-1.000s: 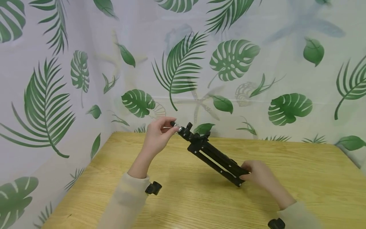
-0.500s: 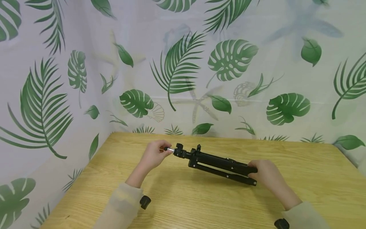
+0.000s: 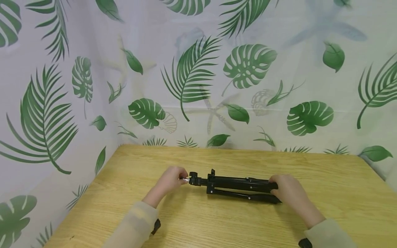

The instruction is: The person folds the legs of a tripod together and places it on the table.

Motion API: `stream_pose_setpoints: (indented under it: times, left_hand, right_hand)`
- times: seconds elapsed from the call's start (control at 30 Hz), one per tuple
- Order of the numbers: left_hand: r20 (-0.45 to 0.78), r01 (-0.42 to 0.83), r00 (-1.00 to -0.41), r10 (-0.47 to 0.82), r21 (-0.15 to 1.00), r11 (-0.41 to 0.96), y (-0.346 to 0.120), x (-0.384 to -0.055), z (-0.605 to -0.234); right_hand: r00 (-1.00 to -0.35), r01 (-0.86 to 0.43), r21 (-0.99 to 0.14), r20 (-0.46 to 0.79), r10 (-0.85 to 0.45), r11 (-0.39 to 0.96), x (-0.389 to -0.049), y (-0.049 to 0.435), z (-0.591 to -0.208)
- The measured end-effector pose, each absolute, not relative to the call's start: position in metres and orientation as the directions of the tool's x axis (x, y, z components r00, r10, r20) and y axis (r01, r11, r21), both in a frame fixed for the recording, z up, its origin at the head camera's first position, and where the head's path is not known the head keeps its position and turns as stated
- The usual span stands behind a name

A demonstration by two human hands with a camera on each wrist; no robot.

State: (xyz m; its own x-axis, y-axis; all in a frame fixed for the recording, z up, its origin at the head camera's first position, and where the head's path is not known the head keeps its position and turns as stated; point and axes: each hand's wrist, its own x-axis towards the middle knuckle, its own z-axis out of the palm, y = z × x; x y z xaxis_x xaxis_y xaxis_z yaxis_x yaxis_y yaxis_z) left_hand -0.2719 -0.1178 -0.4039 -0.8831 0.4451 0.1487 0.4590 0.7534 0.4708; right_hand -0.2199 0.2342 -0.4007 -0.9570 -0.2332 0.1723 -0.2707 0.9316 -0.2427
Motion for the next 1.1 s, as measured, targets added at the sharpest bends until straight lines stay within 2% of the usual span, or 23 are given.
stream_pose_setpoints:
  times: [0.3, 0.8, 1.1]
  left_hand:
    - [0.088, 0.465, -0.872, 0.481, 0.457, 0.758, -0.12, -0.276, -0.416]
    - [0.024, 0.417, -0.888, 0.458, 0.457, 0.785, -0.121, -0.278, -0.421]
    - [0.064, 0.382, -0.914, 0.4, 0.464, 0.799, -0.122, -0.27, -0.413]
  right_hand:
    - [-0.951, -0.292, -0.229, 0.169, -0.257, 0.929, -0.218, 0.23, -0.404]
    - [-0.944, -0.31, -0.204, 0.182, -0.275, 0.929, -0.219, 0.227, -0.404]
    - [-0.958, -0.28, -0.24, 0.135, -0.253, 0.93, -0.215, 0.22, -0.403]
